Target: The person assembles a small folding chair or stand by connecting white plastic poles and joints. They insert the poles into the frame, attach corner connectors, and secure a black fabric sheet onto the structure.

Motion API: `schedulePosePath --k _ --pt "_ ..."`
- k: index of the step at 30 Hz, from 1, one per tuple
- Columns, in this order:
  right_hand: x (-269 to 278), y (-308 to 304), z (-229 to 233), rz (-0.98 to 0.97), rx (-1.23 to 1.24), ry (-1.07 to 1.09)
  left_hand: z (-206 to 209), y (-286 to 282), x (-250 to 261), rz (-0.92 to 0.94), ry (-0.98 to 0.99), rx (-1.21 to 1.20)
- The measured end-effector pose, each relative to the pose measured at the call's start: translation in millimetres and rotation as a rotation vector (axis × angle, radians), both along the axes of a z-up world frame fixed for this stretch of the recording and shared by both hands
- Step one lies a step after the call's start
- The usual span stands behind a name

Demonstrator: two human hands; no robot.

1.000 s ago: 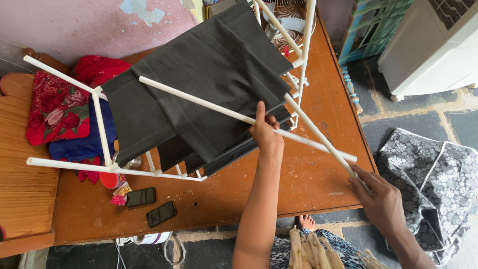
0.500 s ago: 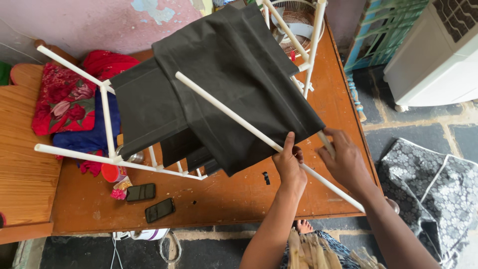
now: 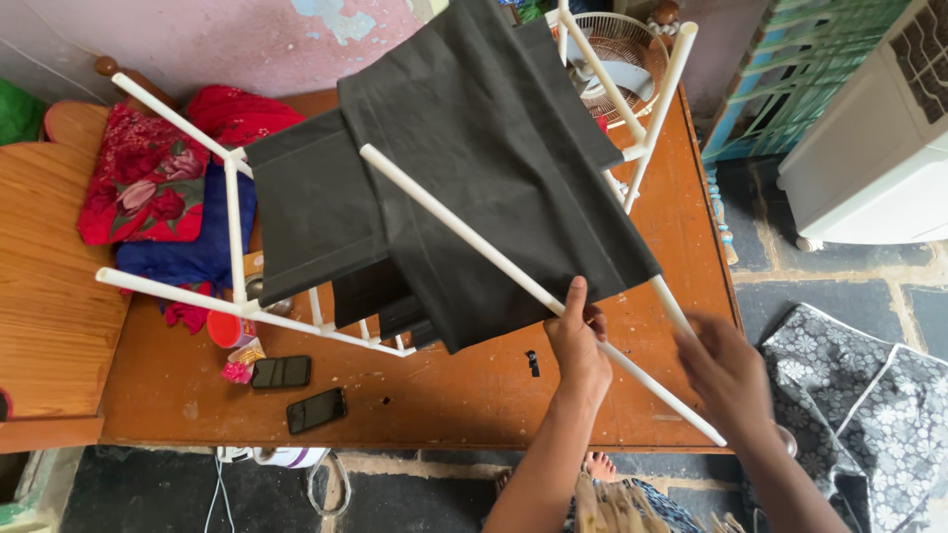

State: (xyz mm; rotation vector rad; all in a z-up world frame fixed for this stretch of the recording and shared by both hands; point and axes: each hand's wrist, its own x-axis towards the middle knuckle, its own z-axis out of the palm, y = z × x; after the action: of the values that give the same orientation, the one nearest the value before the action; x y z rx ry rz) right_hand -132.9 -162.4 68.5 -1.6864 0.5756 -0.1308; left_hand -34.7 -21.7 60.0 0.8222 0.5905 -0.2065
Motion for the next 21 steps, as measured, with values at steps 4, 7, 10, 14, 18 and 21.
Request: schedulePosePath --k 4,7,10,14,18,21 --pt "74 27 -1 -0.084 -0.150 -0.196 2 -5 -5 -0.004 0.016 -0.023" --pt "105 36 -7 -0.102 -0.341 -0.356 2 1 0 -0.060 0.021 0.000" --pt "122 38 -17 -0.166 -0.440 -0.392 -4 14 4 -0.115 -0.015 0.001" --pt "136 39 -27 -0.216 -0.398 -0.435 -11 40 2 -0.079 -0.063 0.060" --pt "151 43 -28 -0.231 -0.384 -0.463 -6 64 8 -0.047 -0.044 0.102" --pt "166 46 -28 -0.233 -0.389 -0.476 3 73 12 -0.118 -0.106 0.102"
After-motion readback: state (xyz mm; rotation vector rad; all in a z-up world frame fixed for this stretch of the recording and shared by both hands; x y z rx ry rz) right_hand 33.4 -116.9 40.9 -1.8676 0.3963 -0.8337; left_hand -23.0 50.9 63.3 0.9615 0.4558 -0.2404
